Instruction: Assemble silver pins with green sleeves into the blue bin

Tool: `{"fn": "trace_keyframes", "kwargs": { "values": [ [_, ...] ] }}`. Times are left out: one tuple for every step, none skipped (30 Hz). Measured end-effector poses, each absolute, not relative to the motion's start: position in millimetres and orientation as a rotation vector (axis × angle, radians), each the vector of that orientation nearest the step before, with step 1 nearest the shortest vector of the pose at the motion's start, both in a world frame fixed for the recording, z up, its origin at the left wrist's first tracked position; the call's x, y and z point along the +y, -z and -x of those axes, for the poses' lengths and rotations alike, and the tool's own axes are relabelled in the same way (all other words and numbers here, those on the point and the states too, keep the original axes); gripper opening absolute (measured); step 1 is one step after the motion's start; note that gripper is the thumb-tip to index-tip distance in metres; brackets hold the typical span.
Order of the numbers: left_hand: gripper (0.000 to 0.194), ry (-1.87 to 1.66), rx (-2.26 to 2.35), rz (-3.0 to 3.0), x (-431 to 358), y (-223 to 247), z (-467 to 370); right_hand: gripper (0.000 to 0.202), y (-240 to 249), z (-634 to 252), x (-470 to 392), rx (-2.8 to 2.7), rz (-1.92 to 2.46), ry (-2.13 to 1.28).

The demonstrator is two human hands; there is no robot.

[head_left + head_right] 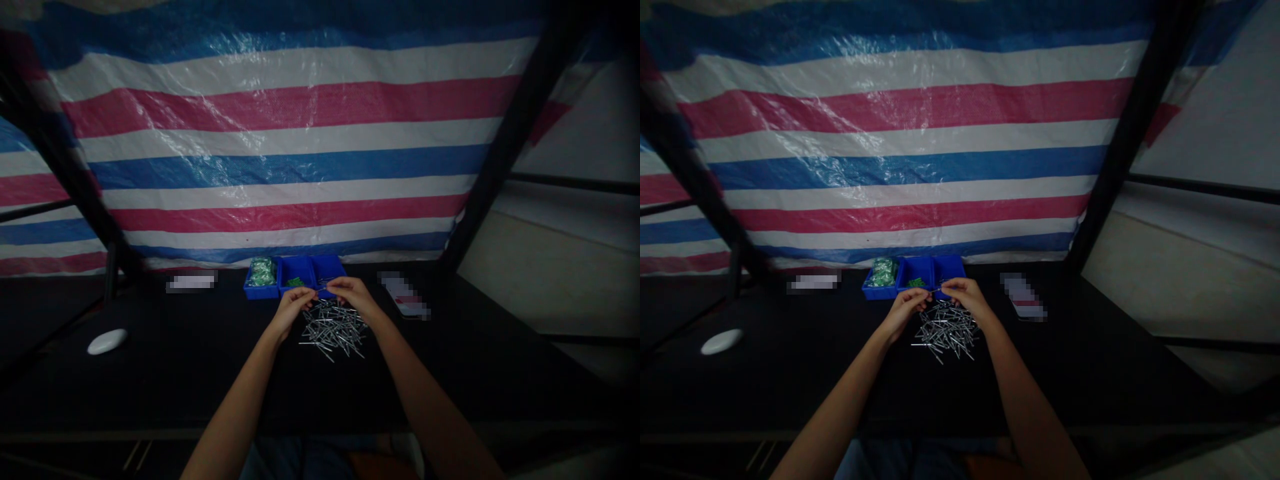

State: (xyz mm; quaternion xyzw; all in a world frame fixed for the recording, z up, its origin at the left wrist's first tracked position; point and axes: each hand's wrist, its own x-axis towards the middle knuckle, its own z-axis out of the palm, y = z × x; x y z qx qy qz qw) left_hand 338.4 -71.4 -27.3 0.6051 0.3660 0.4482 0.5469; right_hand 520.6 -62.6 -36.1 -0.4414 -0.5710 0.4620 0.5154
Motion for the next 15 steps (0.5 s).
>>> {"fn": "trace_keyframes", "kwargs": {
  "values": [
    [0.029, -1.049, 0.874, -1.449, -70.7, 28.3, -338.6, 0.031, 36.0, -521.2, -62.4, -1.353, 1.053, -1.099],
    [0.029, -1.035, 0.883, -1.469, -70.0, 29.7, -338.9, 0.03, 35.9, -521.5, -62.3, -1.34, 1.041, -1.09],
    [0.03, -1.019, 0.898, -1.497, -69.2, 31.4, -339.3, 0.03, 35.9, -521.5, -62.2, -1.332, 1.029, -1.083],
    [0.03, -1.005, 0.917, -1.534, -68.5, 33.4, -339.6, 0.03, 35.8, -521.3, -62.0, -1.325, 1.018, -1.076],
    [0.03, -0.996, 0.944, -1.585, -68.2, 35.5, -339.9, 0.029, 35.9, -521.1, -61.7, -1.319, 1.007, -1.067],
    [0.03, -0.993, 0.982, -1.653, -68.3, 37.6, -340.0, 0.029, 35.9, -520.8, -61.1, -1.31, 1.001, -1.055],
    [0.03, -0.992, 1.027, -1.745, -68.9, 39.6, -340.0, 0.028, 36.1, -520.8, -60.3, -1.297, 1.0, -1.036],
    [0.029, -0.992, 1.075, -1.86, -70.1, 41.2, -339.8, 0.028, 36.3, -521.1, -59.2, -1.279, 1.004, -1.007],
    [0.028, -0.988, 1.121, -1.99, -71.7, 42.4, -339.4, 0.028, 36.7, -521.9, -57.9, -1.254, 1.013, -0.964],
    [0.026, -0.978, 1.16, -2.124, -73.6, 43.1, -339.0, 0.028, 37.3, -523.2, -56.4, -1.224, 1.029, -0.908],
    [0.024, -0.958, 1.188, -2.248, -75.5, 43.5, -338.7, 0.028, 38.3, -525.0, -54.6, -1.194, 1.051, -0.843],
    [0.023, -0.93, 1.207, -2.346, -77.2, 43.6, -338.4, 0.028, 39.7, -527.2, -52.9, -1.171, 1.076, -0.772],
    [0.022, -0.899, 1.222, -2.412, -78.6, 43.5, -338.2, 0.028, 41.4, -529.6, -51.1, -1.157, 1.105, -0.701],
    [0.021, -0.867, 1.235, -2.45, -79.5, 43.3, -338.1, 0.028, 43.2, -532.0, -49.5, -1.156, 1.135, -0.637],
    [0.02, -0.84, 1.244, -2.47, -80.0, 43.1, -338.0, 0.029, 45.1, -534.1, -48.2, -1.166, 1.162, -0.58]
  ]
}}
